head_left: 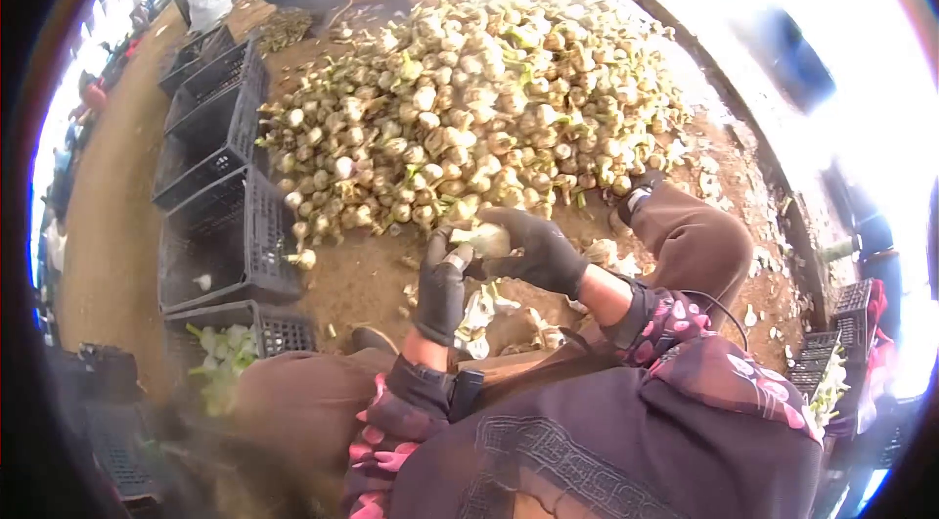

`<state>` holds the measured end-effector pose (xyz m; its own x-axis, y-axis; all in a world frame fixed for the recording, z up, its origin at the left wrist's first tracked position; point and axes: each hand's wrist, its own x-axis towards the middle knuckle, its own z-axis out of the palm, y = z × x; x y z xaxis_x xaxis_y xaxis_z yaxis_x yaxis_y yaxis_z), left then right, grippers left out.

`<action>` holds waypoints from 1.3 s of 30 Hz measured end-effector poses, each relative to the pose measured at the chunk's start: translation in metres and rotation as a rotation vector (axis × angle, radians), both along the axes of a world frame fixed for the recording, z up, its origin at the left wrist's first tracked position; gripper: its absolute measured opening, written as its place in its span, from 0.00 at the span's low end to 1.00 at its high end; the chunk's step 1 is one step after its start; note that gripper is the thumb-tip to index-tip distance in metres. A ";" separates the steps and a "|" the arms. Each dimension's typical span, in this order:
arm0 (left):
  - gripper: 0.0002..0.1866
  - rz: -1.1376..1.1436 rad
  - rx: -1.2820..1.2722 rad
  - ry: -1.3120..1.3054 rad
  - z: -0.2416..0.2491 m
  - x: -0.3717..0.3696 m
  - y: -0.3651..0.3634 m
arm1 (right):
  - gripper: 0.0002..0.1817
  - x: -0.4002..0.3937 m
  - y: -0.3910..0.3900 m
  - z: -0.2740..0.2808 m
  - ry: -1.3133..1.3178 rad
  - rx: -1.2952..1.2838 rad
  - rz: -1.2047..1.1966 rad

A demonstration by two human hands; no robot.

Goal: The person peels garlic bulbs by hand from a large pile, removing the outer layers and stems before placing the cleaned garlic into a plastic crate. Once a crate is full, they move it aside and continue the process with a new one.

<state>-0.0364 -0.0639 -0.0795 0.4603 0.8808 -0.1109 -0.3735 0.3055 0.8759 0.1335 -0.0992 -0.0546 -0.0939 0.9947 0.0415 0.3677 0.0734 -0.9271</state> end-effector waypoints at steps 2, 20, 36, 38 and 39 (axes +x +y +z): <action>0.15 0.061 0.089 0.150 -0.012 0.009 0.002 | 0.34 -0.003 0.001 -0.001 -0.106 0.102 -0.031; 0.24 -0.153 -0.115 -0.218 0.002 0.003 -0.008 | 0.16 -0.003 0.009 -0.059 0.240 0.011 -0.101; 0.17 -0.350 0.607 1.270 -0.068 0.015 -0.014 | 0.20 -0.020 -0.018 0.022 0.780 -0.282 0.065; 0.18 -0.494 0.723 1.239 -0.080 0.011 -0.011 | 0.18 -0.006 -0.002 0.001 0.861 -0.298 0.052; 0.24 -0.411 0.815 1.342 -0.057 0.006 -0.013 | 0.16 0.003 0.003 -0.009 0.649 -0.288 -0.078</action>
<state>-0.0303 -0.0774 -0.1367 0.6289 0.7524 -0.1962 0.7374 -0.4971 0.4574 0.1367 -0.0959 -0.0638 -0.0671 0.9774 -0.2005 -0.2708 -0.2112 -0.9392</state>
